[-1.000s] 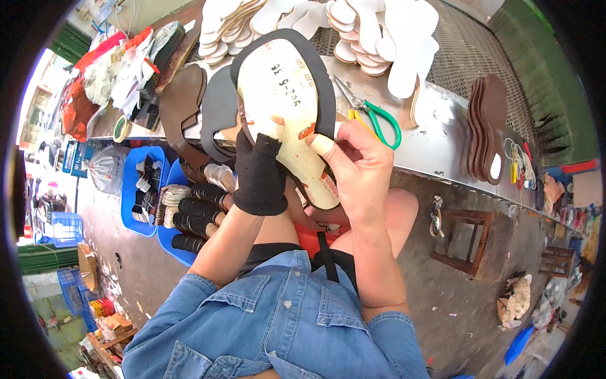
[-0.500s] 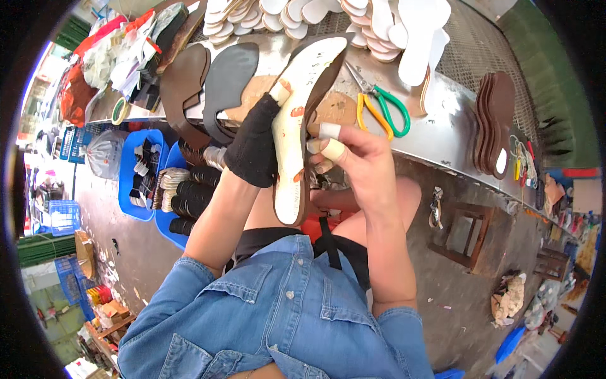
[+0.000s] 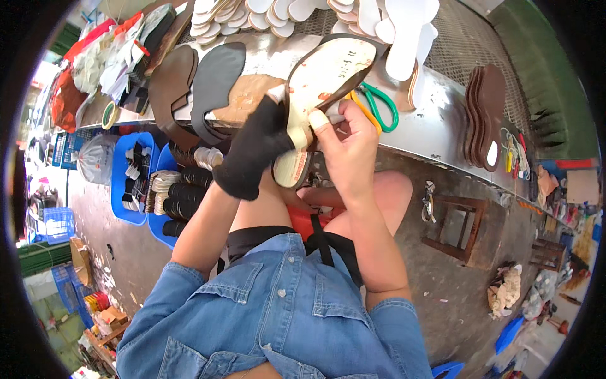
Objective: Cutting and assembling components for shoe soles in a manufacturing setting.
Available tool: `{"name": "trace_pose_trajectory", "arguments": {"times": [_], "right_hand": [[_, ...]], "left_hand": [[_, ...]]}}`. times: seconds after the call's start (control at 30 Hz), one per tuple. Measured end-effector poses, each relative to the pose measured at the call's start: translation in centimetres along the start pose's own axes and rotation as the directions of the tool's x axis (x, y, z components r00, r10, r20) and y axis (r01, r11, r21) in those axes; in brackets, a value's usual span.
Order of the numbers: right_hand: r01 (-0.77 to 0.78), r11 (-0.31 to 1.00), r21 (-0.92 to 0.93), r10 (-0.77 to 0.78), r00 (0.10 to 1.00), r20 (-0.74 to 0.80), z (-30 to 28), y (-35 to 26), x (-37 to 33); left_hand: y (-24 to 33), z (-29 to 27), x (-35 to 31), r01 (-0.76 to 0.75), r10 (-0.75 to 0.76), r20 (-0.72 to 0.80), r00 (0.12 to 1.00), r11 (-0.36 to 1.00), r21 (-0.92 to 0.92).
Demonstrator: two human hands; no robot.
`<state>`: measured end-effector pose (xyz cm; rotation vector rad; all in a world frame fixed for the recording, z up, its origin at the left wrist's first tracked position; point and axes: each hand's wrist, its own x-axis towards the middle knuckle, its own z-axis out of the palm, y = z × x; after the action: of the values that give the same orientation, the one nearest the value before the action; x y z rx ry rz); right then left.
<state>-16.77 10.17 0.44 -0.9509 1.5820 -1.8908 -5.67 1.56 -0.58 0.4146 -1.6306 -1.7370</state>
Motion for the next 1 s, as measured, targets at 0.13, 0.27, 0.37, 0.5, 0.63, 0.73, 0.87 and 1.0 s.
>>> {"name": "trace_pose_trajectory", "arguments": {"times": [0.13,0.27,0.37,0.5,0.63,0.73,0.87,1.0], "right_hand": [[-0.034,0.931,-0.364,0.097,0.983,0.155,-2.4,-1.4,0.3],[0.376,0.63,-0.679,-0.385,0.911,0.148,-4.2,-5.8,0.5],[0.536,0.354,-0.767,-0.494,0.803,0.333,-5.4,-6.1,2.1],[0.633,0.386,-0.671,-0.545,0.743,0.388,-6.3,-4.6,1.9],[0.69,0.412,-0.595,-0.607,0.695,0.385,-6.4,-3.9,1.3],[0.7,0.405,-0.588,-0.59,0.692,0.417,-5.5,-4.2,1.5],[0.772,0.297,-0.562,-0.65,0.595,0.473,-5.1,-4.5,1.9],[0.787,0.305,-0.535,-0.62,0.591,0.516,-5.5,-4.1,1.9]], "left_hand": [[2.1,0.4,-0.2,0.085,-0.061,-0.061,0.996,0.816,0.572],[3.2,-0.3,-0.2,-0.013,0.051,-0.043,0.998,0.785,0.62],[4.0,-0.4,-0.2,0.053,-0.072,0.0,0.997,0.74,0.671],[4.7,-0.2,0.0,0.025,-0.056,0.021,0.998,0.708,0.706],[5.2,-0.5,0.4,0.02,-0.12,0.078,0.99,0.652,0.758],[4.3,-0.8,0.2,-0.06,0.036,0.05,0.998,0.744,0.666],[4.4,-0.8,0.4,-0.055,-0.006,0.087,0.996,0.727,0.684],[5.4,-0.5,0.4,0.006,-0.15,0.123,0.981,0.659,0.752]]}}
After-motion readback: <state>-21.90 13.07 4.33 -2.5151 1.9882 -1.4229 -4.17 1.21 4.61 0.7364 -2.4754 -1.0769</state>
